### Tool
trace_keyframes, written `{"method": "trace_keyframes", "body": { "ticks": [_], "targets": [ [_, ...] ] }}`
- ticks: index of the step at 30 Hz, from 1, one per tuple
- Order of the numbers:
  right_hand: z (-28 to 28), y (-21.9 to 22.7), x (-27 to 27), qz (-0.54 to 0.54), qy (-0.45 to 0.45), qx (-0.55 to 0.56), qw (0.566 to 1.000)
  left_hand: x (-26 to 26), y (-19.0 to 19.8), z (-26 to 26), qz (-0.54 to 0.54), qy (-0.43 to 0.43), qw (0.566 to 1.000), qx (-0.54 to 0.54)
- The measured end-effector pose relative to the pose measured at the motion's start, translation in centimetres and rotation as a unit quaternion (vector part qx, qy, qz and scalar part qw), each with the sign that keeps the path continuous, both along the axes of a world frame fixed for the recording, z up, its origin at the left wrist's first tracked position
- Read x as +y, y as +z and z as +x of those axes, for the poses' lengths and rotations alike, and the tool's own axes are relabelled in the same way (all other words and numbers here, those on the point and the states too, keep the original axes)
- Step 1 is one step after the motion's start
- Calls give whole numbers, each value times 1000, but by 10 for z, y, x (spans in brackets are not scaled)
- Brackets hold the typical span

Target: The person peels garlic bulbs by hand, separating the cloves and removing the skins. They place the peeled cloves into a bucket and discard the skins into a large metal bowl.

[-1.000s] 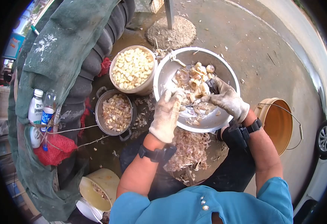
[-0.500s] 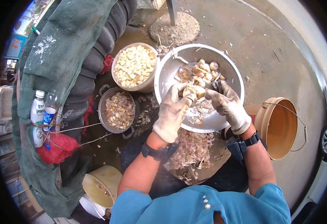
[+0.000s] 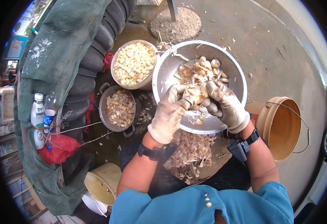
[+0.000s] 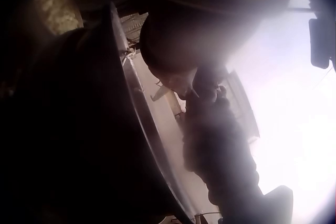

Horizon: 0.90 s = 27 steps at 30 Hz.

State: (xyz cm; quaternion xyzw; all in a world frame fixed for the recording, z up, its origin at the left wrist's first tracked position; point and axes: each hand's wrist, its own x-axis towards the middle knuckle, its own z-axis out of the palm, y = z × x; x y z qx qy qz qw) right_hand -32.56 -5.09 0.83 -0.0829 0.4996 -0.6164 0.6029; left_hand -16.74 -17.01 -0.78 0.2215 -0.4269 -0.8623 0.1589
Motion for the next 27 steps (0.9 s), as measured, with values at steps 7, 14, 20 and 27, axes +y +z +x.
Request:
{"method": "trace_keyframes", "body": {
  "ticks": [7, 14, 20, 27],
  "targets": [
    [-4, -10, 3, -112, -32, -214, 970, 4, 9, -3, 51, -11, 996, 76],
    [-8, -3, 5, -68, -66, -263, 960, -3, 11, 3, -50, 23, 998, -13],
    [-10, -6, 6, -70, -15, -248, 966, -7, 18, 2, 92, 66, 993, -18],
    [0, 6, 4, -38, 43, -113, 992, -1, 3, 11, -40, -17, 996, -75]
  ]
}}
